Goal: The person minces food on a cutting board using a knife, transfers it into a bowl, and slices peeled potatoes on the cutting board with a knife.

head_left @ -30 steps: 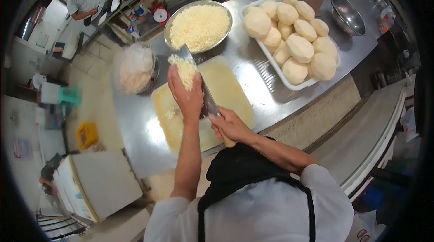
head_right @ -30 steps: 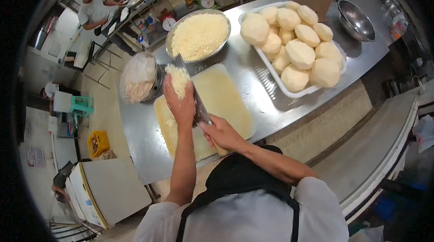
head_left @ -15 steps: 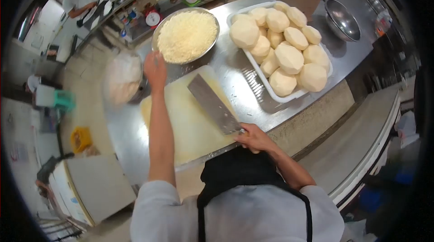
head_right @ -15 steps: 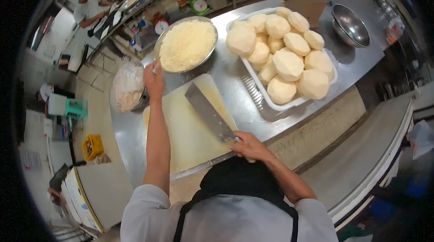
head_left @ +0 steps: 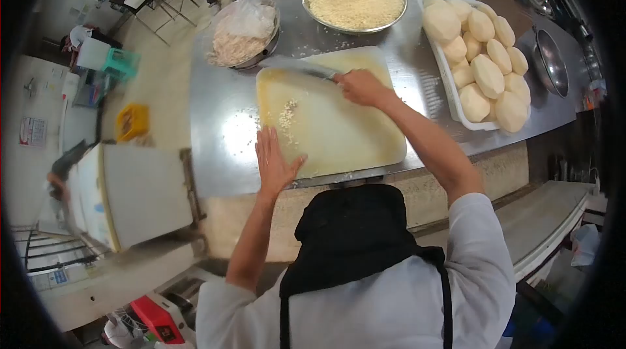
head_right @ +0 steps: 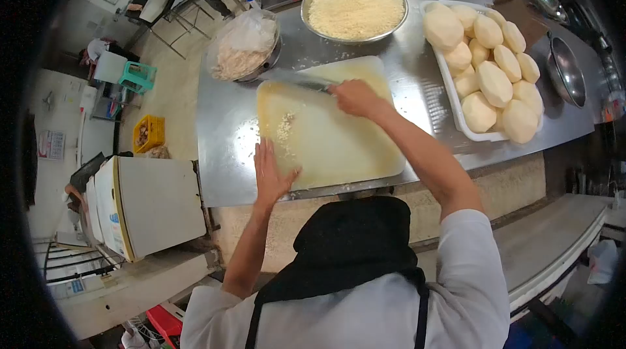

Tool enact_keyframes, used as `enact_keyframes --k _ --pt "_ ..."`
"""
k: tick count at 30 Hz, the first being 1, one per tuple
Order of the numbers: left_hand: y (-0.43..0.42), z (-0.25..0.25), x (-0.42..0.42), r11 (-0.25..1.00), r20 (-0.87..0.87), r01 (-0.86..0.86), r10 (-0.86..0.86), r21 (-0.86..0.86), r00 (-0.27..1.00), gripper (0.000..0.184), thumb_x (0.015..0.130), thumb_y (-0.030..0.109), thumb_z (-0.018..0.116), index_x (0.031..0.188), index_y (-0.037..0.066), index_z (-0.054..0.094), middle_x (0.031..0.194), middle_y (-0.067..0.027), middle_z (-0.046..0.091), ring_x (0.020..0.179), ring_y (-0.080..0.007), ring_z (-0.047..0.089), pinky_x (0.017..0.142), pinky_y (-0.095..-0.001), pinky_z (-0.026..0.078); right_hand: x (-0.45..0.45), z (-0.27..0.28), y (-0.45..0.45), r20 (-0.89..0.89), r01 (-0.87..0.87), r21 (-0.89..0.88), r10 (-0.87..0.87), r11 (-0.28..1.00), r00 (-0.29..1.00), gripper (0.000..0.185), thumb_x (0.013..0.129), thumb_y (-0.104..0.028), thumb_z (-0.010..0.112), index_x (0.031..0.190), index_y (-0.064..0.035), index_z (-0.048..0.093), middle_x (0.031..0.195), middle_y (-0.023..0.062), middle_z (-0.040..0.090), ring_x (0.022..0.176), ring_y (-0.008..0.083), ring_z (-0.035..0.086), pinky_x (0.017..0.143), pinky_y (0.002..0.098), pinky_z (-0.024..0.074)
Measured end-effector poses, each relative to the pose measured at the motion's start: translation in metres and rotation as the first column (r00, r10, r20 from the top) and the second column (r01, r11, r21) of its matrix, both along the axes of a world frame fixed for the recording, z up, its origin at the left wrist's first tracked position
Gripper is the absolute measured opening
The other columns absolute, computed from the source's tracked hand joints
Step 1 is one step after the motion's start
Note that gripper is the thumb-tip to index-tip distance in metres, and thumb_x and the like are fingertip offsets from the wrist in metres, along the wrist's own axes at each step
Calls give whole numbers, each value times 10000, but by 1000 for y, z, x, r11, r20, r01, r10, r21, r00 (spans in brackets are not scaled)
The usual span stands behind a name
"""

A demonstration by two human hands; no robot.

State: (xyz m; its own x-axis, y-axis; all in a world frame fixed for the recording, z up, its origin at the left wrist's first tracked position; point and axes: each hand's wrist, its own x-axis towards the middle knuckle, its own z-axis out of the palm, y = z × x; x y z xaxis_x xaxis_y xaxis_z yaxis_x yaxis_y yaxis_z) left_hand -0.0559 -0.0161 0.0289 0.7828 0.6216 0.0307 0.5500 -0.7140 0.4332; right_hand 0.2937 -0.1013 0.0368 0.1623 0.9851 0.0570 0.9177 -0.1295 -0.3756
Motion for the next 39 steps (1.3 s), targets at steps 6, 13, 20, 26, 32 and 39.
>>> enact_keyframes --k 6,13,20,26,32,39 --pt "-30 -34 -36 993 -116 -54 67 109 991 1085 961 618 592 1616 -109 124 1680 -372 64 1570 -536 40 1242 -663 82 -145 2 -36 -103 -130 -98 120 987 987 250 961 -136 557 1184 -66 646 864 199 737 754 423 715 684 537 560" --pt "-2 -37 5 983 -87 43 -28 176 996 930 1031 524 531 1579 -153 205 1653 -396 146 1558 -542 104 1241 -658 97 -142 38 -155 -831 377 -254 -400 891 386 328 987 -223 682 1251 -39 621 684 69 591 593 151 586 556 351 503" --pt "1 -41 16 986 3 30 -31 166 1000 885 1067 535 448 1589 -137 203 1652 -389 173 1557 -533 132 1248 -642 100 -152 -9 -224 -857 582 -507 -445 636 -261 280 1024 -196 637 1246 -29 597 709 -32 531 567 78 513 496 253 450" --pt "-21 -39 38 991 157 -130 125 22 980 826 1073 445 479 1578 -153 215 1639 -389 214 1550 -527 165 1260 -609 120 -245 -29 -128 -917 274 -399 -386 875 -101 201 1005 -203 644 1124 -45 606 688 -4 564 551 93 548 501 268 457" --pt "-3 -23 76 985 369 -152 172 -82 913 702 1092 311 474 1564 -158 251 1651 -378 200 1547 -518 189 1275 -553 148 -227 20 -99 -971 217 -237 -237 947 -25 182 989 -189 651 1053 -24 612 675 6 548 548 97 540 502 286 441" --pt "10 146 221 967 781 149 -254 206 570 579 1101 206 437 1550 -138 314 1658 -353 221 1542 -496 232 1272 -527 189 -142 144 -105 -939 455 -1 -158 890 307 268 1006 -250 659 1156 -36 602 666 -5 535 559 82 527 497 287 437"
